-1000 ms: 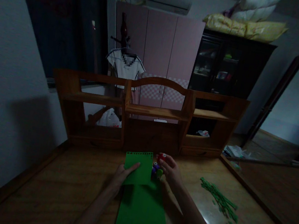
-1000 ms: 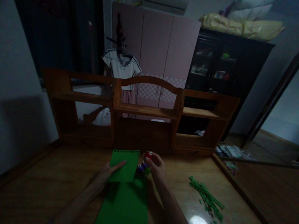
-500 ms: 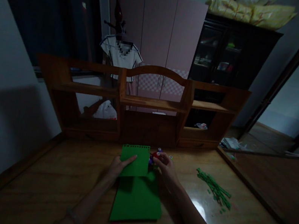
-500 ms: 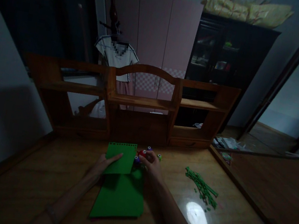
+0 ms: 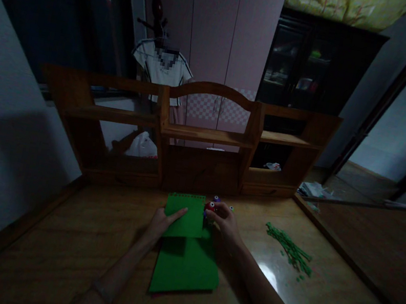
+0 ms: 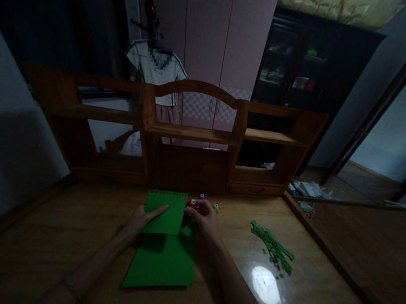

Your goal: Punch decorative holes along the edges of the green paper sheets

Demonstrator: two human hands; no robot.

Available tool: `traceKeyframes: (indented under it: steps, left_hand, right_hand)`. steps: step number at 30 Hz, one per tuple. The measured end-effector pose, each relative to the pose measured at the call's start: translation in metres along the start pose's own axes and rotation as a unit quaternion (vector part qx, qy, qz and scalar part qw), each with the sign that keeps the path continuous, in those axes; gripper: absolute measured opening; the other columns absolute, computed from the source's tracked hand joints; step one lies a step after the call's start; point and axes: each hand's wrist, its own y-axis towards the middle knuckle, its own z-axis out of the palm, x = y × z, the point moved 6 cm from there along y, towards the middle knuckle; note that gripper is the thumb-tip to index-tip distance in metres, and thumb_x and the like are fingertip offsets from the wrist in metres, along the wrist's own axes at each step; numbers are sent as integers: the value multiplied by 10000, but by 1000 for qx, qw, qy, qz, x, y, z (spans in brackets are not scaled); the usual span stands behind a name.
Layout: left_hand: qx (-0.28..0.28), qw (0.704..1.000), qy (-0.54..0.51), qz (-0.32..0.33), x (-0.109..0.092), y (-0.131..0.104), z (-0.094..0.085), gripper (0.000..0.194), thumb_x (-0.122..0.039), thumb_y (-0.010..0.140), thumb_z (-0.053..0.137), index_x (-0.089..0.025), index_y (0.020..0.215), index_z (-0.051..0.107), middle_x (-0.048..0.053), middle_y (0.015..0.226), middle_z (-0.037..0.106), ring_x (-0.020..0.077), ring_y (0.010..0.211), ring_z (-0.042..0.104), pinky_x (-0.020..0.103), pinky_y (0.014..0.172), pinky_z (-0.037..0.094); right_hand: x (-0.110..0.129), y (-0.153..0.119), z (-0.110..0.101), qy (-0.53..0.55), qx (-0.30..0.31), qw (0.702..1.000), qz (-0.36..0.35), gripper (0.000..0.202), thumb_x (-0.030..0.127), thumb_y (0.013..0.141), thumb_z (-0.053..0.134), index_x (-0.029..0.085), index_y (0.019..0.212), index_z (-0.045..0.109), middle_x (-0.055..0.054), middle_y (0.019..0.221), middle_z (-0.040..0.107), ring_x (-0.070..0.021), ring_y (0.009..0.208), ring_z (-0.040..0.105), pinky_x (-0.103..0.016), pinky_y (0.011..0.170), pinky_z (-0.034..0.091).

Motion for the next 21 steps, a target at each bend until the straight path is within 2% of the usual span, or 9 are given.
traceKeyframes:
  steps: [6, 13, 21]
  left_hand:
    - [-8, 999, 29, 13, -5, -5, 3, 440, -464, 586, 763, -101, 826, 692, 112, 811, 719, 243, 715, 677, 296, 610, 534]
    - [-27, 999, 36, 11, -8, -5, 2, 395, -431, 569, 780, -115, 788, 689, 111, 814, 720, 246, 732, 679, 280, 615, 530]
    - [-30, 999, 15, 39, -8, -3, 2, 354, -408, 597, 766, -130, 804, 691, 102, 832, 722, 241, 742, 681, 287, 637, 535]
  right_hand:
    - [-1, 3, -4, -30, -21, 999, -15, 270, 339, 638, 755, 219, 843, 627, -20, 884, 663, -181, 839, 616, -305, 753, 471]
    - [-2, 2, -3, -38, -24, 999, -10, 275, 365, 652, 744, 217, 846, 616, -24, 869, 667, -177, 779, 623, -291, 680, 483]
    - [-4, 2, -3, -51, -24, 998, -4, 277, 340, 640, 756, 229, 858, 627, -32, 886, 676, -206, 844, 633, -315, 730, 487]
